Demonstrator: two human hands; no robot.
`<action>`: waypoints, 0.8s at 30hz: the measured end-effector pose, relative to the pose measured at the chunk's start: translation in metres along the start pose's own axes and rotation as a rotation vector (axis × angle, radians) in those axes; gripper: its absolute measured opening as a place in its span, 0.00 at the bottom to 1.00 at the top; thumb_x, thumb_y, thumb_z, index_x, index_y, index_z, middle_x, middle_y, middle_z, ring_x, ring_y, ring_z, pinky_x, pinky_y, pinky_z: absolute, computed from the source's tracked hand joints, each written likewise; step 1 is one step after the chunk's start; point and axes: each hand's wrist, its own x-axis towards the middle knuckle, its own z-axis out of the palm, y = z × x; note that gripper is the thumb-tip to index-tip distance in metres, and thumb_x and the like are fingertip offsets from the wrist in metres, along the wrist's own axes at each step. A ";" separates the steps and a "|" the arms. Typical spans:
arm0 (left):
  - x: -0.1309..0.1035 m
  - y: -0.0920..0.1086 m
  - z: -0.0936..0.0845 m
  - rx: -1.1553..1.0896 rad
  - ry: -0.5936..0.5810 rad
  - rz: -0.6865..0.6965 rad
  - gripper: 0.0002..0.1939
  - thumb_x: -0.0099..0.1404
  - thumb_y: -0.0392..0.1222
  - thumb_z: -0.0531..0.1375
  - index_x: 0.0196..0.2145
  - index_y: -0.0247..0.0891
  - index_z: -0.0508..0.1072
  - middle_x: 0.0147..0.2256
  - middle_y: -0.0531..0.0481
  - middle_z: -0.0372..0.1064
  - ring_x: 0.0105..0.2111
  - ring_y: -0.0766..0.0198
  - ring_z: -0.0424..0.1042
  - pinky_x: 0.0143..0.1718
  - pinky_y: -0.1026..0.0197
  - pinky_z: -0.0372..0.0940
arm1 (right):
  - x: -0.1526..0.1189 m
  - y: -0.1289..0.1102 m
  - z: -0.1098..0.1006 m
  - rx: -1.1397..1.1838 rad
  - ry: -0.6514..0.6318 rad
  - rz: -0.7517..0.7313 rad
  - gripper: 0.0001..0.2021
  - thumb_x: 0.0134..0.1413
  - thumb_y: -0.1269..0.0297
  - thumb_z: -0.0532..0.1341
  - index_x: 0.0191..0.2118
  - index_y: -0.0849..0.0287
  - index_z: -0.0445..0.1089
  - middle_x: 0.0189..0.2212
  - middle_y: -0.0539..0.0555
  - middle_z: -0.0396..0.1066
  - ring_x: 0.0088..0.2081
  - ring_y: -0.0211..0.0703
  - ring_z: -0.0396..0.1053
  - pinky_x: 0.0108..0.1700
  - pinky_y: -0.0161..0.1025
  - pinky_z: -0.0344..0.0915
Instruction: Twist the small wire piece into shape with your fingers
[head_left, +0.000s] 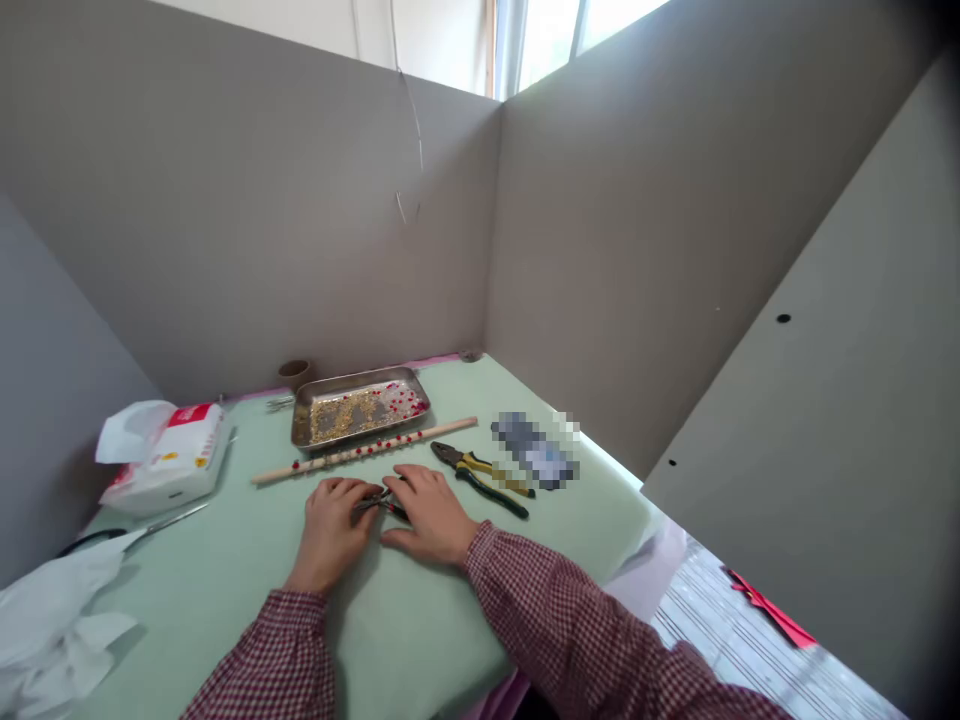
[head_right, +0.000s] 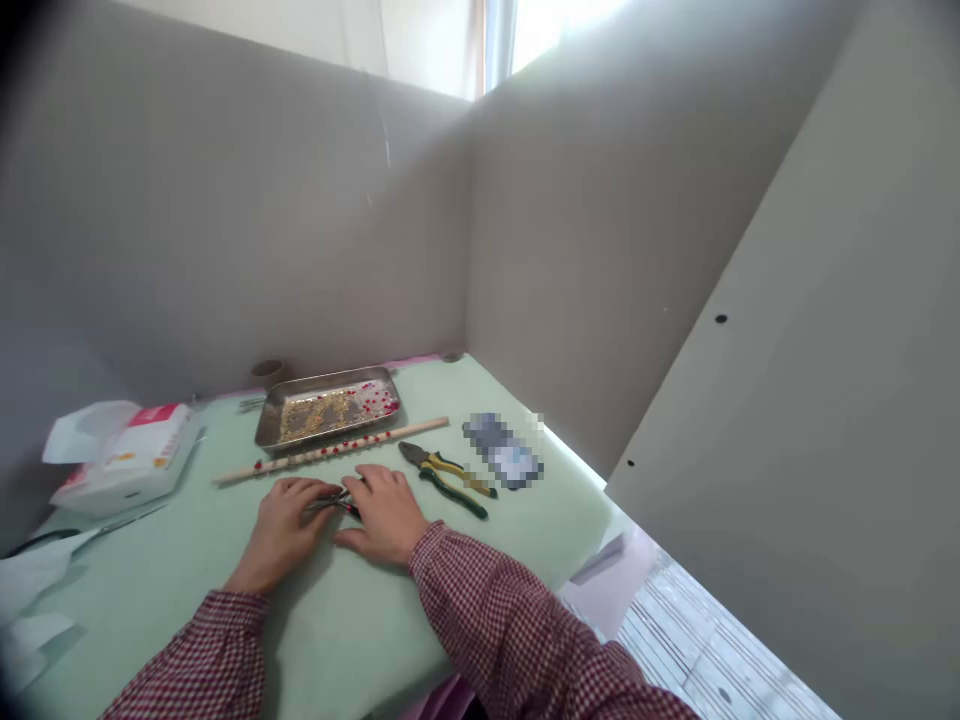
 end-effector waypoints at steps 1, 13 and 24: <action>0.000 -0.001 0.000 -0.074 -0.013 -0.009 0.12 0.56 0.41 0.56 0.38 0.39 0.74 0.38 0.47 0.72 0.42 0.54 0.65 0.46 0.51 0.59 | 0.003 0.003 0.004 0.004 -0.012 -0.006 0.32 0.46 0.51 0.64 0.56 0.58 0.57 0.54 0.60 0.57 0.55 0.52 0.52 0.53 0.48 0.51; 0.002 0.013 -0.010 -0.904 -0.015 -0.431 0.24 0.53 0.50 0.62 0.45 0.34 0.69 0.34 0.46 0.71 0.35 0.59 0.71 0.44 0.55 0.64 | -0.001 -0.001 0.007 -0.091 0.155 0.182 0.11 0.58 0.59 0.55 0.43 0.57 0.66 0.37 0.55 0.62 0.42 0.46 0.56 0.44 0.44 0.54; 0.002 0.010 -0.009 -1.351 0.103 -0.689 0.18 0.54 0.45 0.63 0.39 0.29 0.72 0.35 0.44 0.71 0.24 0.69 0.68 0.32 0.62 0.68 | -0.005 0.000 0.012 -0.214 0.140 0.252 0.16 0.54 0.50 0.56 0.37 0.59 0.68 0.37 0.57 0.62 0.42 0.50 0.56 0.42 0.46 0.52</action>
